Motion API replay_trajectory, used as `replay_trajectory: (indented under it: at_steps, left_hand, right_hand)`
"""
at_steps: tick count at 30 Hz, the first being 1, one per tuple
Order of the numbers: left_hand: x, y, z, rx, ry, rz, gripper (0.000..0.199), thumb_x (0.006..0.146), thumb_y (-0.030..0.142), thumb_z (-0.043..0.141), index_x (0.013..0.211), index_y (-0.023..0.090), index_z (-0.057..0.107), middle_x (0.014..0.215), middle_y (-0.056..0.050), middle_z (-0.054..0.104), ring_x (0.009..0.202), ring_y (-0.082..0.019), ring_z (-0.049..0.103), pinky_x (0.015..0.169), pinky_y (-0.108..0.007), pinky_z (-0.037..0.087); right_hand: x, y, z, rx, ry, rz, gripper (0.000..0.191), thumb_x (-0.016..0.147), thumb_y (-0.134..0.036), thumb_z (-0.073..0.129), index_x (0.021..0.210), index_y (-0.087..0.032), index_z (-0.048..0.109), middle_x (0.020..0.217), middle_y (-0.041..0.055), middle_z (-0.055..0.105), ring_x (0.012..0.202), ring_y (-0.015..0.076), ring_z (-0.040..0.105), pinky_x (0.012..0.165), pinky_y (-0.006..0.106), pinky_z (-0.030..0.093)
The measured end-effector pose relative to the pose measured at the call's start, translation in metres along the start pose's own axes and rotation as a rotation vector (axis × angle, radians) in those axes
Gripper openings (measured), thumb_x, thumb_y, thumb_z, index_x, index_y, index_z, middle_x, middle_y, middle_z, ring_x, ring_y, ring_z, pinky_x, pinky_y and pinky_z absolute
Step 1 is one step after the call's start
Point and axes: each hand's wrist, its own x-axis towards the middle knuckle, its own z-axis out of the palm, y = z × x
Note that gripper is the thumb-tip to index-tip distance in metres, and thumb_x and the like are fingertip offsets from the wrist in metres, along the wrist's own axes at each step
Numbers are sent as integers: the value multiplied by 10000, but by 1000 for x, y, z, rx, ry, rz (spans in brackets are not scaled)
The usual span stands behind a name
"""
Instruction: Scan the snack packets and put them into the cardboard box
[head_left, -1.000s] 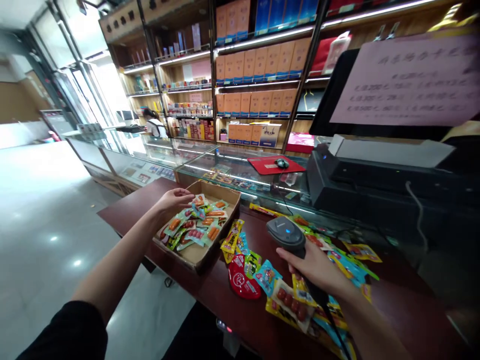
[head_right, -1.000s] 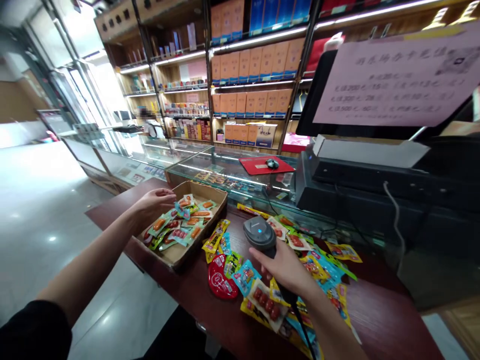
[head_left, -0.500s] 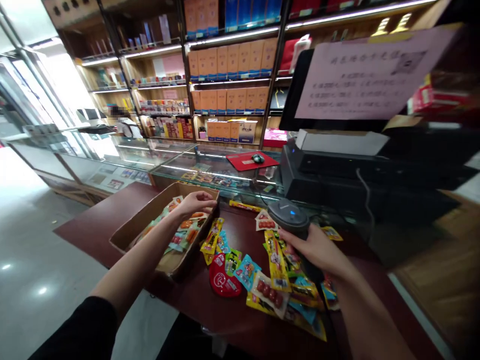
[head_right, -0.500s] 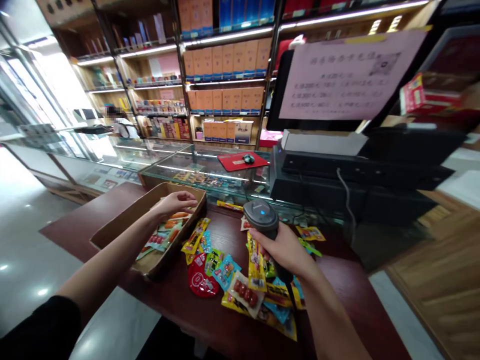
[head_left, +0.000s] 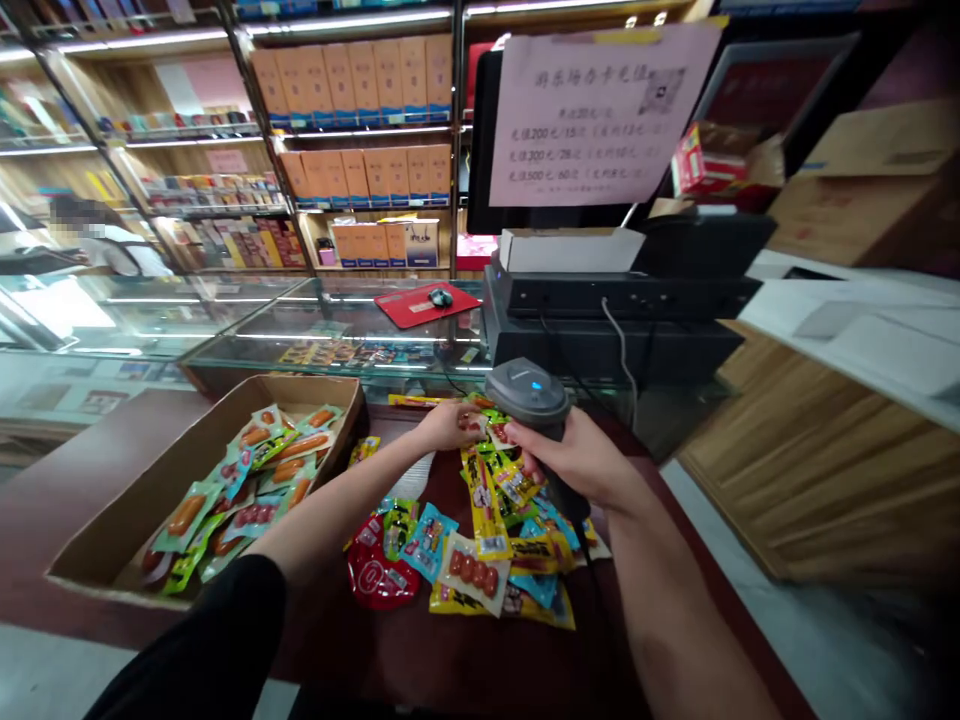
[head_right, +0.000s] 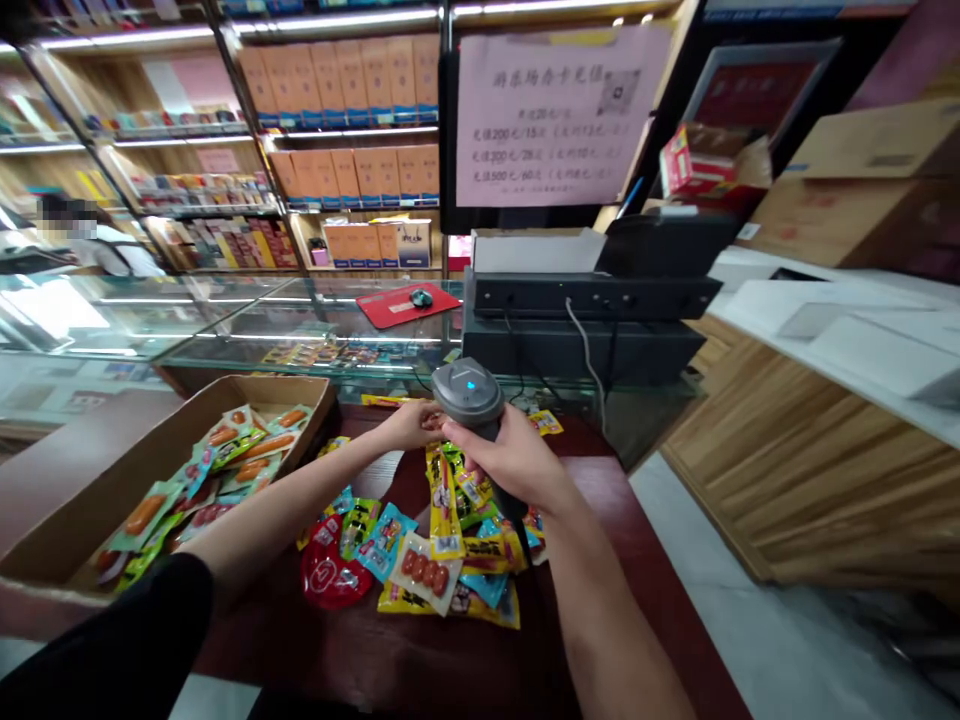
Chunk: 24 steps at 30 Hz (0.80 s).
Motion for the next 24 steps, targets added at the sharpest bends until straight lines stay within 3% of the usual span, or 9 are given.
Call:
replay_trajectory:
  at_steps: [3, 6, 9, 12, 15, 18, 24]
  left_hand:
    - [9, 5, 14, 157, -89, 100, 380, 619, 391, 756, 926, 170, 722, 909, -105, 680, 999, -286, 590, 961, -367, 391]
    - [8, 3, 15, 324, -193, 141, 390, 666, 421, 715, 957, 161, 717, 1008, -133, 656, 1076, -304, 558, 988, -382, 368]
    - [-5, -3, 3, 431, -247, 142, 374, 656, 409, 722, 955, 184, 709, 1054, -122, 632, 1038, -279, 572, 932, -347, 406]
    - [-26, -12, -19, 488, -297, 113, 333, 637, 395, 734, 915, 214, 701, 931, -78, 643, 923, -241, 601, 842, -304, 437]
    - [-51, -22, -41, 497, -293, 12, 352, 590, 374, 761, 904, 228, 700, 906, -64, 645, 848, -228, 607, 784, -290, 451]
    - [-73, -32, -58, 529, -255, -77, 419, 548, 384, 789, 930, 232, 710, 984, -96, 643, 940, -279, 597, 838, -338, 452]
    - [-92, -33, -63, 675, -162, -38, 410, 591, 365, 776, 966, 211, 713, 1162, -135, 585, 1228, -332, 437, 1043, -435, 326]
  right_hand:
    - [0, -2, -1, 50, 19, 41, 316, 749, -474, 677, 721, -184, 557, 479, -18, 543, 409, 116, 488, 437, 248, 413]
    - [1, -1, -1, 66, 5, 41, 320, 742, -482, 682, 739, -189, 554, 482, -18, 543, 407, 117, 487, 435, 251, 412]
    - [2, 2, 1, 59, -1, 48, 326, 736, -491, 687, 738, -195, 551, 487, -20, 543, 414, 117, 489, 436, 252, 412]
    - [3, 3, 6, 55, -11, 68, 326, 732, -487, 689, 734, -198, 538, 489, -26, 537, 414, 115, 491, 427, 249, 410]
    - [4, 4, 16, 25, -49, 69, 290, 754, -457, 668, 755, -200, 534, 499, -28, 538, 413, 115, 498, 421, 248, 411]
    - [4, 5, 28, -29, -86, 87, 277, 769, -448, 654, 770, -200, 532, 505, -21, 553, 414, 124, 513, 413, 251, 410]
    - [7, -1, 49, -67, -135, 74, 287, 784, -444, 652, 786, -188, 523, 515, -19, 563, 411, 111, 501, 432, 248, 409]
